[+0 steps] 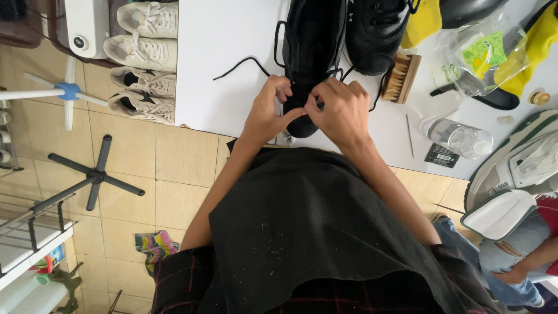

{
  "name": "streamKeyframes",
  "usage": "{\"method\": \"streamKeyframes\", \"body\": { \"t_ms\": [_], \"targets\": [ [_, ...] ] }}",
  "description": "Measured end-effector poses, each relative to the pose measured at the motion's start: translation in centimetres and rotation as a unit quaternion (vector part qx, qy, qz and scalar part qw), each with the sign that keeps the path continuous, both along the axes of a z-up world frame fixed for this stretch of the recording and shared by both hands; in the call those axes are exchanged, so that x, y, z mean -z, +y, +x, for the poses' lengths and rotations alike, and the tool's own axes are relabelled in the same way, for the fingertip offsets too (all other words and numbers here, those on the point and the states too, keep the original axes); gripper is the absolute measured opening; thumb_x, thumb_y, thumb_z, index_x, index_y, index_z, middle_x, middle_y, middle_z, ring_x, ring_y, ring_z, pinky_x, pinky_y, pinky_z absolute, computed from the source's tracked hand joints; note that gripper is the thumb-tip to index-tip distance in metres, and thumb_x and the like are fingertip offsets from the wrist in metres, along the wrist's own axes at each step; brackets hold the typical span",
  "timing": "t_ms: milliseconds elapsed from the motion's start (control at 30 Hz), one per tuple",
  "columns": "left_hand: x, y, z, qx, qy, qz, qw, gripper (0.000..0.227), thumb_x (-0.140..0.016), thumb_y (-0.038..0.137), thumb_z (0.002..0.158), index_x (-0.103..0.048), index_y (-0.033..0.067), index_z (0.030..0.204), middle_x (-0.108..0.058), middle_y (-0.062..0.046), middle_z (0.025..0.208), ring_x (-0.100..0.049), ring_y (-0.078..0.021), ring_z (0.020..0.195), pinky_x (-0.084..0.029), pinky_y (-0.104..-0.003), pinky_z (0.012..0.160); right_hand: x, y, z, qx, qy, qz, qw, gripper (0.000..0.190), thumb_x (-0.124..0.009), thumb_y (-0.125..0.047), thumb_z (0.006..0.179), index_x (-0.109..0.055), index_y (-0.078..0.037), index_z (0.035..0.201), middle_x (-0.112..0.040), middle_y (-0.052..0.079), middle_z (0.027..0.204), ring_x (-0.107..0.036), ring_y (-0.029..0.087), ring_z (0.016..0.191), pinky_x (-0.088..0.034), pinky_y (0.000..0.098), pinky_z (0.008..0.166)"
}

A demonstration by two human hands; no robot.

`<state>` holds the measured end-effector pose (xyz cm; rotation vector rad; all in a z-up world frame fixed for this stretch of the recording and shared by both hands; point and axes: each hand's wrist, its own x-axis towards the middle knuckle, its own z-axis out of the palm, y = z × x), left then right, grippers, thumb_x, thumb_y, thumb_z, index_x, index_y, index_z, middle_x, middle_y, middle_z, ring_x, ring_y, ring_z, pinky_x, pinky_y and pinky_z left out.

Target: The person laces a black sneaker on a white table, threading the laces through eyelets and tying them. The person handles the laces and shoe repeatedly, adjusting and tightening the laces throughout the clip.

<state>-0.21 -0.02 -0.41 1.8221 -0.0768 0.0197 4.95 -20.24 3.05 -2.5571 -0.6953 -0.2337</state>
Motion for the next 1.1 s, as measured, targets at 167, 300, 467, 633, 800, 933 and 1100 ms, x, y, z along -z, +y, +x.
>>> {"method": "streamKeyframes", "body": {
  "t_ms": [167,300,467,633,800,933,1100],
  "targets": [
    [-0.4,-0.1,-0.2,0.000,0.004,-0.013,1.000,0.055,-0.095,0.016,0.097,-0.054,0.0105,0.134,-0.061,-0.006,0.107,-0.065,-0.0220,0.094,-0.056,-0.039,0.088,-0.9,-1.0,0.9,-0.037,0.105,0.078,0.991,0.016,-0.088,-0.014,0.086,-0.072,-0.016,0.083,-0.065,-0.002,0.075,-0.070,0.024,0.063,-0.054,0.0361,0.062],
    [-0.9,-0.3,-0.1,-0.009,-0.006,-0.011,1.000,0.053,-0.094,0.018,0.098,-0.054,0.0110,0.132,-0.060,-0.006,0.106,-0.065,-0.0229,0.093,-0.056,-0.039,0.086,-1.8,-1.4,1.4,-0.058,0.182,0.145,0.971,0.013,-0.085,-0.004,0.089,-0.073,-0.009,0.084,-0.069,0.003,0.077,-0.075,0.025,0.067,-0.057,0.0351,0.062],
    [-2.9,-0.3,0.2,0.026,-0.118,0.158,0.980,0.030,-0.085,0.024,0.105,-0.065,0.0129,0.124,-0.057,-0.002,0.100,-0.065,-0.0233,0.086,-0.058,-0.037,0.076,-2.5,-3.7,2.4,-0.040,0.275,0.245,0.929,0.002,-0.080,0.001,0.101,-0.080,-0.001,0.101,-0.073,0.011,0.086,-0.078,0.027,0.075,-0.064,0.0385,0.074],
    [-2.0,-1.5,0.6,0.042,-0.209,0.284,0.935,0.004,-0.075,0.020,0.110,-0.075,0.0163,0.109,-0.056,0.002,0.100,-0.065,-0.0191,0.084,-0.059,-0.030,0.070,-2.4,-4.4,1.2,-0.016,0.335,0.273,0.901,0.019,-0.086,-0.004,0.103,-0.077,0.003,0.119,-0.073,0.014,0.093,-0.076,0.023,0.077,-0.065,0.0394,0.081],
    [-2.5,-2.0,0.5,0.028,-0.181,0.279,0.943,0.009,-0.079,0.013,0.107,-0.071,0.0090,0.105,-0.051,0.002,0.099,-0.067,-0.0220,0.086,-0.061,-0.029,0.066,-2.9,-3.2,0.3,-0.058,0.337,0.267,0.901,0.048,-0.096,-0.003,0.092,-0.064,0.005,0.127,-0.067,0.019,0.098,-0.078,0.033,0.081,-0.066,0.0463,0.084],
    [-3.0,-1.2,0.8,0.066,-0.237,0.358,0.901,0.015,-0.071,0.012,0.111,-0.061,0.0068,0.101,-0.043,0.001,0.098,-0.063,-0.0212,0.087,-0.060,-0.027,0.077,-1.6,-3.4,0.2,-0.048,0.340,0.272,0.899,0.047,-0.099,-0.005,0.092,-0.065,0.003,0.123,-0.066,0.017,0.095,-0.077,0.032,0.077,-0.066,0.0446,0.082],
    [-2.4,-0.2,0.4,0.079,-0.215,0.288,0.930,0.006,-0.069,0.004,0.112,-0.063,0.0027,0.112,-0.049,-0.003,0.101,-0.068,-0.0263,0.091,-0.061,-0.030,0.087,-2.1,-3.2,0.6,-0.044,0.335,0.250,0.907,0.045,-0.101,-0.011,0.092,-0.067,0.001,0.118,-0.065,0.015,0.093,-0.076,0.030,0.074,-0.064,0.0434,0.079]
  ]
}}
